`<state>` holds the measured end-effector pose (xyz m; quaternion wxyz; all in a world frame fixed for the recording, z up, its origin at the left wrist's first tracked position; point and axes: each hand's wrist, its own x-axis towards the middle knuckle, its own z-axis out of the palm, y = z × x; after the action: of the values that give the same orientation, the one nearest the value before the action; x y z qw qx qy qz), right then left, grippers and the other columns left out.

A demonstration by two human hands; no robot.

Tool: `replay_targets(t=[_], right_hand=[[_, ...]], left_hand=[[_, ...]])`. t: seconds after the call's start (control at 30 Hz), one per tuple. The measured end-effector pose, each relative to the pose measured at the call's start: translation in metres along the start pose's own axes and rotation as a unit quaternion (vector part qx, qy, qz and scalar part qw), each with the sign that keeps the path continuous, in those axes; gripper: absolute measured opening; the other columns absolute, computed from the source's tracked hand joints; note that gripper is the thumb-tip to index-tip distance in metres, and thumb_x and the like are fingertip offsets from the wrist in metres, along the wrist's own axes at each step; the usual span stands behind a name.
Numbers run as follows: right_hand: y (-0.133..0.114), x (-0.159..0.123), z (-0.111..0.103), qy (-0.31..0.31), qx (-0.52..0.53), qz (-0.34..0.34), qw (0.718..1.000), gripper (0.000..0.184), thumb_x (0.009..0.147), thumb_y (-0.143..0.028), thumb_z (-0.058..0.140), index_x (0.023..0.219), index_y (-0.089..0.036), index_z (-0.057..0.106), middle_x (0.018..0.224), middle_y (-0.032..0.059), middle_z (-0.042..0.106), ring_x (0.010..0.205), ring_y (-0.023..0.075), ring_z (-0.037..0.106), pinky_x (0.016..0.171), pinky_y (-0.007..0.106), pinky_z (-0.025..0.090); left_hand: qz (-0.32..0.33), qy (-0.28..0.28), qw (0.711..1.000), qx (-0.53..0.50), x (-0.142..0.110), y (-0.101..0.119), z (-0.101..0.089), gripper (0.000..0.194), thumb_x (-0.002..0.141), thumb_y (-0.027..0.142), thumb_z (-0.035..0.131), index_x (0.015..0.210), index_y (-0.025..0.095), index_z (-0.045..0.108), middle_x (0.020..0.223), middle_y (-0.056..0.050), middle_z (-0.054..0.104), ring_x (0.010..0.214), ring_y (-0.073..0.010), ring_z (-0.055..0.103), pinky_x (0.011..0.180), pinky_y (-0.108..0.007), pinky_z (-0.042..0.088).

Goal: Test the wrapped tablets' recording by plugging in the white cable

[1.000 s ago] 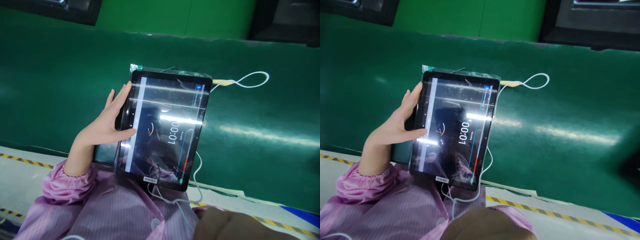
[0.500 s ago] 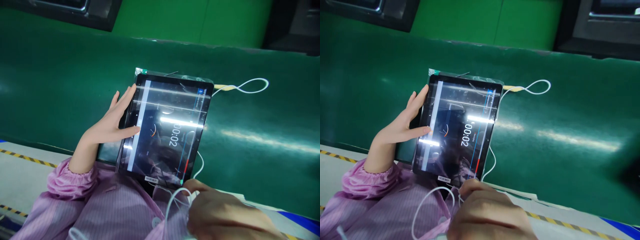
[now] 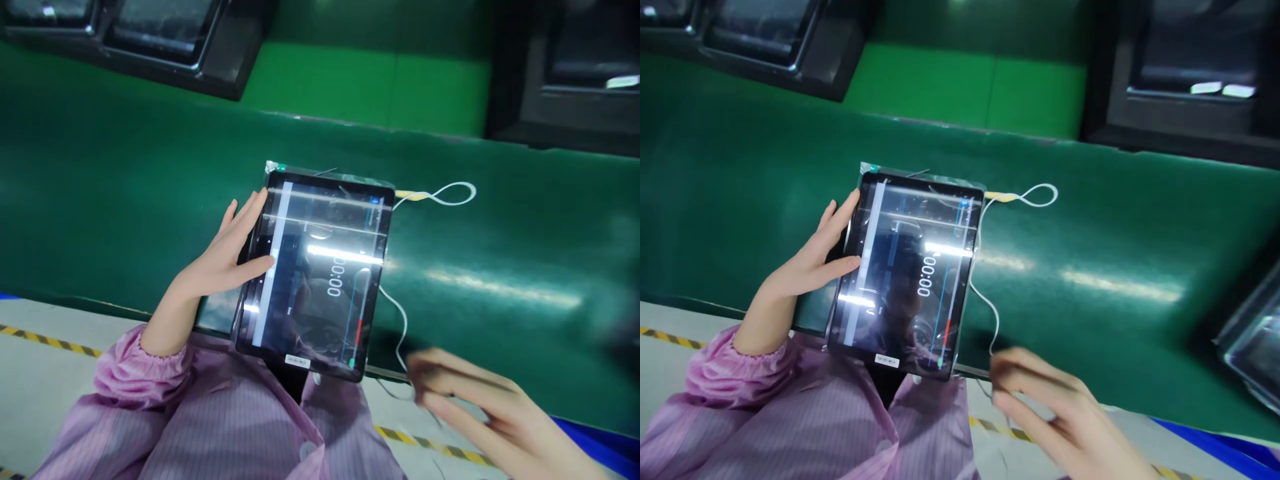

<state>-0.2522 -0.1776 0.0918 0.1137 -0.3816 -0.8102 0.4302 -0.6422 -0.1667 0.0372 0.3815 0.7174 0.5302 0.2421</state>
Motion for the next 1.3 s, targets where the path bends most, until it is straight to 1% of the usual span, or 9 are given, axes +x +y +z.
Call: replay_targets(t=[0.1,0.23,0.3,0.4,0.5,0.63,0.73,1.03,1.3], right_hand=[[0.025,0.026,-0.021,0.077,-0.076,-0.02,0.994,0.019,0.102,-0.044,0.057,0.094,-0.033,0.07,0.099,0.0046,0.074,0.081,0.0235,0.075,0.066,0.032,0.063],[0.056,0.093,-0.037,0.226,-0.194,-0.05,0.953,0.025,0.106,-0.037,0.051,0.114,-0.021,0.068,0.12,0.0132,0.071,0.113,0.0296,0.068,0.097,0.045,0.057],[0.068,0.127,-0.039,0.229,-0.235,-0.094,0.94,0.032,0.107,-0.036,0.045,0.12,-0.017,0.066,0.129,0.0164,0.068,0.126,0.0332,0.061,0.106,0.053,0.05],[0.082,0.157,-0.038,0.177,-0.263,-0.105,0.943,0.036,0.109,-0.033,0.035,0.116,-0.018,0.067,0.118,0.0138,0.073,0.117,0.0336,0.065,0.109,0.063,0.041],[0.092,0.161,-0.036,0.155,-0.241,-0.096,0.953,0.035,0.11,-0.037,0.035,0.118,-0.02,0.065,0.108,0.0121,0.075,0.099,0.029,0.07,0.103,0.056,0.047],[0.098,0.156,-0.034,0.184,-0.189,-0.095,0.96,0.036,0.108,-0.047,0.039,0.118,-0.021,0.062,0.105,0.0127,0.073,0.095,0.0283,0.07,0.086,0.043,0.056],[0.1,0.157,-0.032,0.18,-0.182,-0.114,0.96,0.036,0.109,-0.047,0.037,0.112,-0.022,0.063,0.101,0.0117,0.072,0.092,0.0272,0.07,0.084,0.041,0.057],[0.107,0.161,-0.029,0.184,-0.183,-0.145,0.955,0.035,0.11,-0.045,0.036,0.109,-0.023,0.063,0.097,0.0104,0.072,0.088,0.0272,0.07,0.082,0.042,0.058],[0.107,0.164,-0.033,0.17,-0.179,-0.153,0.957,0.034,0.11,-0.045,0.037,0.106,-0.024,0.063,0.095,0.0095,0.073,0.085,0.0268,0.07,0.083,0.044,0.056]], left_hand=[[-0.009,0.013,1.0,0.015,0.007,0.011,0.019,0.083,0.104,0.056,0.046,0.165,0.035,-0.006,0.173,-0.008,0.005,0.16,-0.0327,0.008,0.128,-0.061,-0.004],[-0.025,0.038,0.998,0.053,-0.011,0.028,0.039,0.08,0.105,0.048,0.046,0.164,0.037,-0.006,0.173,-0.008,0.011,0.158,-0.0338,0.015,0.129,-0.062,0.005],[-0.039,0.045,0.995,0.076,-0.031,0.036,0.045,0.078,0.106,0.041,0.044,0.164,0.038,-0.007,0.173,-0.007,0.014,0.158,-0.0341,0.019,0.129,-0.063,0.012],[-0.066,0.041,0.992,0.101,-0.062,0.046,0.054,0.081,0.103,0.035,0.047,0.164,0.036,-0.007,0.172,-0.008,0.017,0.156,-0.0359,0.024,0.126,-0.064,0.023],[-0.081,0.026,0.989,0.124,-0.08,0.054,0.065,0.095,0.096,0.033,0.056,0.164,0.031,-0.01,0.171,-0.013,0.017,0.155,-0.0389,0.026,0.123,-0.067,0.029],[-0.102,0.015,0.984,0.144,-0.083,0.054,0.081,0.136,0.07,0.037,0.08,0.162,0.024,-0.019,0.17,-0.021,0.016,0.154,-0.046,0.024,0.121,-0.073,0.027],[-0.113,0.018,0.981,0.159,-0.08,0.048,0.09,0.152,0.059,0.041,0.087,0.161,0.023,-0.023,0.169,-0.023,0.019,0.153,-0.0477,0.024,0.122,-0.073,0.028],[-0.098,0.026,0.974,0.202,-0.079,0.045,0.094,0.167,0.051,0.052,0.094,0.158,0.023,-0.03,0.166,-0.025,0.023,0.148,-0.0498,0.035,0.116,-0.074,0.037],[-0.076,0.049,0.972,0.218,-0.081,0.038,0.1,0.159,0.056,0.059,0.09,0.161,0.017,-0.023,0.166,-0.025,0.026,0.15,-0.0476,0.033,0.121,-0.069,0.031]])
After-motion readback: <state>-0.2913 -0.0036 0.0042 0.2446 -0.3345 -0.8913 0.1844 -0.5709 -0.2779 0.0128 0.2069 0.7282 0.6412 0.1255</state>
